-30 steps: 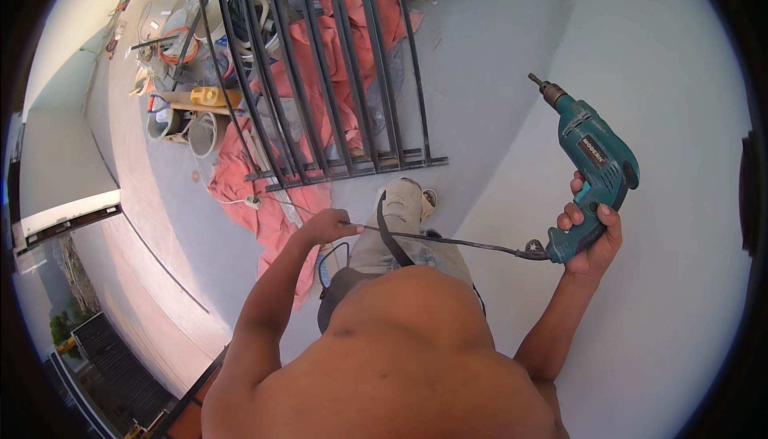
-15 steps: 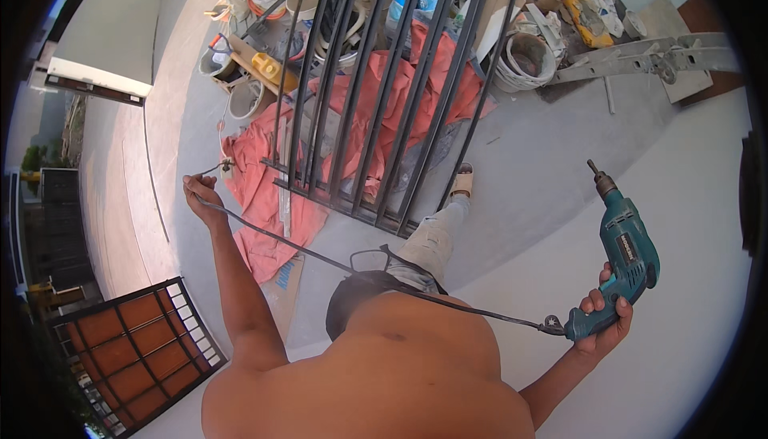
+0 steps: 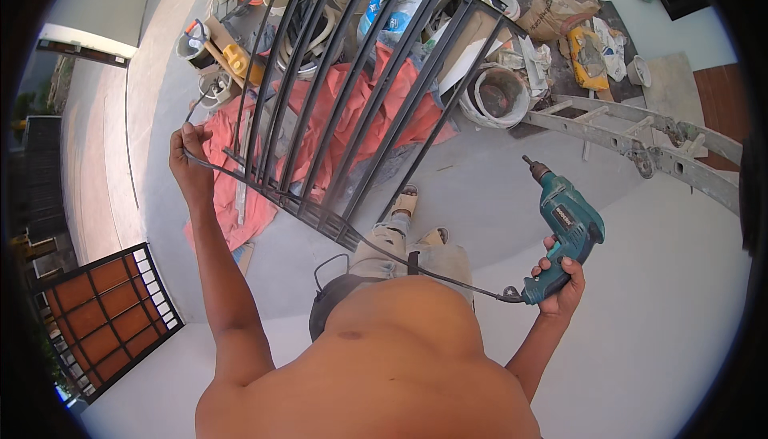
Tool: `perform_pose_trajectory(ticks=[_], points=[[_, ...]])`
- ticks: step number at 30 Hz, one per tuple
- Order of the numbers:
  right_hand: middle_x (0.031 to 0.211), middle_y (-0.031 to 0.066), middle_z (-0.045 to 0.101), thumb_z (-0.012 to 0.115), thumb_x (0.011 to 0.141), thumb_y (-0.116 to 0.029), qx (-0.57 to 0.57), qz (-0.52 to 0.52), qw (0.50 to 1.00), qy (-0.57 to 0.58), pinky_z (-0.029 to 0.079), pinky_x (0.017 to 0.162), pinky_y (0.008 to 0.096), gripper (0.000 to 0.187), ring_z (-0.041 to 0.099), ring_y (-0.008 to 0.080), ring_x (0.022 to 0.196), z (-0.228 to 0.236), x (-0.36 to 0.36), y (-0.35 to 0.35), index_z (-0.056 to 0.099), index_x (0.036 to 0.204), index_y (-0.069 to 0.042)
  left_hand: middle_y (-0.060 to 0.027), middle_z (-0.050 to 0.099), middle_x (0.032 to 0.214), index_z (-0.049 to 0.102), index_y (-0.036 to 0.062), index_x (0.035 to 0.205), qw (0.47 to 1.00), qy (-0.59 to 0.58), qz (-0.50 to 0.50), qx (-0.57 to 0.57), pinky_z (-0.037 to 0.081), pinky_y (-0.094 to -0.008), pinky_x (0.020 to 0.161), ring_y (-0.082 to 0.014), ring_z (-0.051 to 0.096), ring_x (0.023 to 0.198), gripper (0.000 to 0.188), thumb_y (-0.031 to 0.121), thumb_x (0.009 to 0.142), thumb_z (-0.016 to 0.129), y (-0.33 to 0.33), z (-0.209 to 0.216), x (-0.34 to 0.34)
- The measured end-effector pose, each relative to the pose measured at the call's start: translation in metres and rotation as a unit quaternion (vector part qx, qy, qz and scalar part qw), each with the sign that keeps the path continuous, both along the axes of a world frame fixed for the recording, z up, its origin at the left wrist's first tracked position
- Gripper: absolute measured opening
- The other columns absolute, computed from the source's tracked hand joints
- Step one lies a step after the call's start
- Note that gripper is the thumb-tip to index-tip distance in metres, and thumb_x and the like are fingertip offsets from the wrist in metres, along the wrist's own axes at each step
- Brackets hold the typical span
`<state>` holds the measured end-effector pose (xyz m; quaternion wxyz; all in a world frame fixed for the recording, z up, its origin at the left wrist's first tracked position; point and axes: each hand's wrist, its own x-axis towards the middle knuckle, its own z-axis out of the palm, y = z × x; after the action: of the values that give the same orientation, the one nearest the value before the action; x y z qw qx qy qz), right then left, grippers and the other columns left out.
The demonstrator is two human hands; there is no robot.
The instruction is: The person uses a corded power drill to fasten screws into a metal frame structure resting on a pink drop cloth. The person repeatedly positions screws and operates the drill to secure the frame components together.
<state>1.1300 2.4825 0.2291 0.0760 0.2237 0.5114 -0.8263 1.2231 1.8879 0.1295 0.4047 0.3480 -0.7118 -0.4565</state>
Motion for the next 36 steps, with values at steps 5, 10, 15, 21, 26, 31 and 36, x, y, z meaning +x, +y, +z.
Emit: perform_pose_trajectory(ticks=[5, 10, 15, 21, 26, 31, 36], points=[[0.101, 0.0174, 0.068, 0.06, 0.078, -0.01, 0.093, 0.087, 0.991, 0.035, 0.056, 0.058, 0.0357, 0.049, 0.064, 0.0196, 0.064, -0.029, -0.035, 0.03, 0.055, 0.123, 0.009, -0.0035, 0.061, 0.073, 0.061, 0.0012, 0.088, 0.986, -0.142, -0.071, 0.052, 0.043, -0.0299, 0.06, -0.0117, 0.053, 0.066, 0.036, 0.034, 0.102, 0.06, 0.081, -0.093, -0.021], [0.062, 0.0096, 0.058, 0.058, 0.077, -0.006, 0.26, 0.189, 0.945, 0.062, 0.052, 0.052, 0.0327, 0.035, 0.058, 0.0177, 0.052, -0.054, -0.105, 0.058, 0.062, 0.108, 0.009, -0.0116, 0.065, 0.074, 0.062, -0.0019, 0.09, 0.948, -0.272, -0.125, 0.112, 0.048, -0.0379, 0.066, -0.0233, 0.061, 0.068, 0.027, 0.024, 0.092, 0.071, 0.19, -0.177, -0.04], [0.066, 0.0084, 0.059, 0.059, 0.078, -0.003, 0.273, 0.243, 0.93, 0.035, 0.052, 0.05, 0.0314, 0.029, 0.058, 0.0156, 0.052, -0.036, -0.197, 0.029, 0.061, 0.106, 0.007, -0.0159, 0.071, 0.095, 0.063, -0.0035, 0.106, 0.943, -0.255, -0.161, 0.142, 0.053, -0.0361, 0.082, -0.0258, 0.07, 0.088, 0.031, 0.019, 0.087, 0.071, 0.239, -0.2, -0.088], [0.071, 0.0069, 0.061, 0.061, 0.078, -0.003, 0.323, 0.288, 0.899, 0.076, 0.052, 0.051, 0.0312, 0.029, 0.059, 0.0143, 0.053, -0.049, -0.219, -0.003, 0.061, 0.106, 0.005, -0.014, 0.07, 0.103, 0.059, -0.0057, 0.121, 0.882, -0.281, -0.318, 0.208, 0.054, -0.0336, 0.083, -0.0214, 0.069, 0.092, 0.043, 0.025, 0.092, 0.068, 0.258, -0.2, -0.153], [0.071, 0.0071, 0.062, 0.063, 0.076, -0.007, 0.422, 0.306, 0.84, 0.15, 0.051, 0.053, 0.0316, 0.037, 0.06, 0.0147, 0.053, -0.045, -0.243, -0.039, 0.062, 0.111, 0.001, -0.0189, 0.063, 0.122, 0.053, -0.0051, 0.134, 0.734, -0.149, -0.424, 0.51, 0.053, -0.0389, 0.093, -0.0286, 0.067, 0.108, 0.064, 0.043, 0.094, 0.067, 0.27, -0.135, -0.245], [0.098, 0.0231, 0.07, 0.066, 0.073, -0.01, 0.498, 0.361, 0.752, 0.235, 0.054, 0.087, 0.0391, 0.062, 0.07, 0.0328, 0.09, -0.034, -0.258, -0.06, 0.055, 0.132, 0.003, -0.017, 0.063, 0.123, 0.049, -0.0002, 0.135, 0.553, -0.121, -0.443, 0.696, 0.055, -0.0484, 0.089, -0.0288, 0.067, 0.103, 0.071, 0.055, 0.093, 0.066, 0.295, -0.074, -0.362], [0.118, 0.03, 0.065, 0.066, 0.073, -0.012, 0.515, 0.395, 0.723, 0.239, 0.05, 0.098, 0.0417, 0.077, 0.064, 0.0437, 0.115, -0.031, -0.268, -0.071, 0.043, 0.143, 0.007, -0.0142, 0.069, 0.108, 0.061, 0.004, 0.116, 0.485, -0.039, -0.435, 0.758, 0.056, -0.0459, 0.087, -0.0273, 0.069, 0.092, 0.053, 0.049, 0.09, 0.071, 0.331, -0.047, -0.443]])
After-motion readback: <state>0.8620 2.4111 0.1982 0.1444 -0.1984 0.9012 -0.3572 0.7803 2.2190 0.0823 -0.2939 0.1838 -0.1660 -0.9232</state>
